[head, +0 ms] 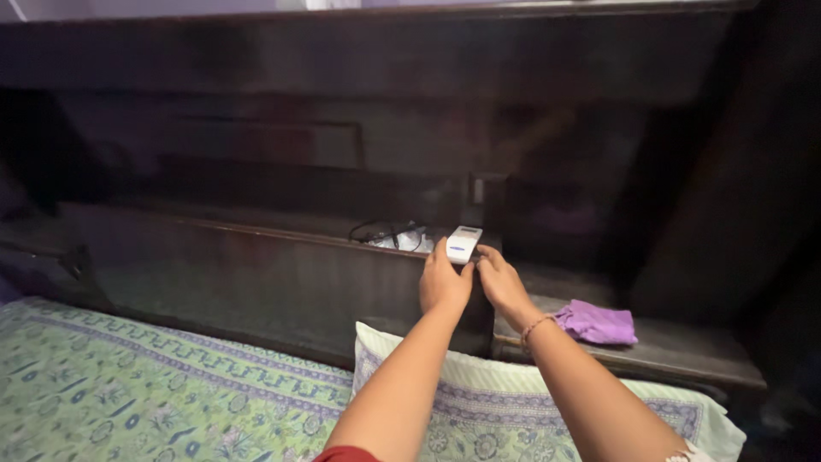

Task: The person wipes the top surface of a dark wooden cabinet with a purple cloth, then removes a remote control, a small box, and a pair of glasses, placing them on the bed. They continue wiping the cabinet surface and open a drawer to wipe its front and interior.

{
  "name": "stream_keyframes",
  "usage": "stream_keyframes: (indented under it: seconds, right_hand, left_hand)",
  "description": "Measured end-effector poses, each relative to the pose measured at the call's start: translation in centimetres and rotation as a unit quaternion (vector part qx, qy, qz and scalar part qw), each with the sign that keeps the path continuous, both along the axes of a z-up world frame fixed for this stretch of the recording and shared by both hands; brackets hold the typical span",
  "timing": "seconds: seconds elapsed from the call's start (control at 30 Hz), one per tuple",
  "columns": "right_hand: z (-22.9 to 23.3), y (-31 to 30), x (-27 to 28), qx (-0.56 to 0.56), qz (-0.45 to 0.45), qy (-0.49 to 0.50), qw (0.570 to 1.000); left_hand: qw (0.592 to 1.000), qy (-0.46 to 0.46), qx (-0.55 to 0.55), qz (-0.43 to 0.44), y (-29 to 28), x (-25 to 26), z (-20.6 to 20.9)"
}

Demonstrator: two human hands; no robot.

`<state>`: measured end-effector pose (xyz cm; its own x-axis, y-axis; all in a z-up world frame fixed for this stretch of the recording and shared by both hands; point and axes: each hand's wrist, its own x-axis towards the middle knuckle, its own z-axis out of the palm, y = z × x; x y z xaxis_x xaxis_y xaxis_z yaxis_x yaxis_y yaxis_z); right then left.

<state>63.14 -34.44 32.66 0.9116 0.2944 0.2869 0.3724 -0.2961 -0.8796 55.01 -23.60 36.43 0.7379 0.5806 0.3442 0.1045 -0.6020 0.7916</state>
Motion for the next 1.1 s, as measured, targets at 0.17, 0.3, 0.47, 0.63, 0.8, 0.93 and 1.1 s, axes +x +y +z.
stream_keyframes:
  seconds: [0.17,0.3,0.47,0.63,0.8,0.93,1.1]
  right_hand:
    - [-0.9,1.0,1.7,0.068,0.037,0.037,0.996]
    - [0.2,1.5,0.1,0.047,0.025,0.086,0.995]
    - [1.7,2.6,-2.8,0.111,0.06,0.162,0.979]
    - [1.8,3.1,-5.9,0.164,0.099,0.178,0.965]
    - [1.6,3.5,-8.8,0.181,0.136,0.118,0.967]
    - [2.6,3.8,-11.3,0.188,0.142,0.108,0.966]
    - [4.5,3.4,-13.2,0.261,0.083,0.245,0.93]
  left_hand:
    - [0.998,0.042,-0.053,0.011,0.3,2.1,-0.3]
    - [0.995,-0.005,-0.095,0.024,0.9,4.1,-1.7]
    - [0.981,-0.105,-0.154,0.053,1.0,4.3,-3.6]
    - [0.904,-0.235,-0.356,0.0,0.7,2.2,-3.6]
    - [0.805,-0.258,-0.532,-0.05,1.2,-1.6,-2.7]
    - [0.783,-0.271,-0.552,-0.096,1.9,-4.8,-3.0]
    - [0.732,-0.263,-0.601,-0.183,2.8,-11.1,-4.4]
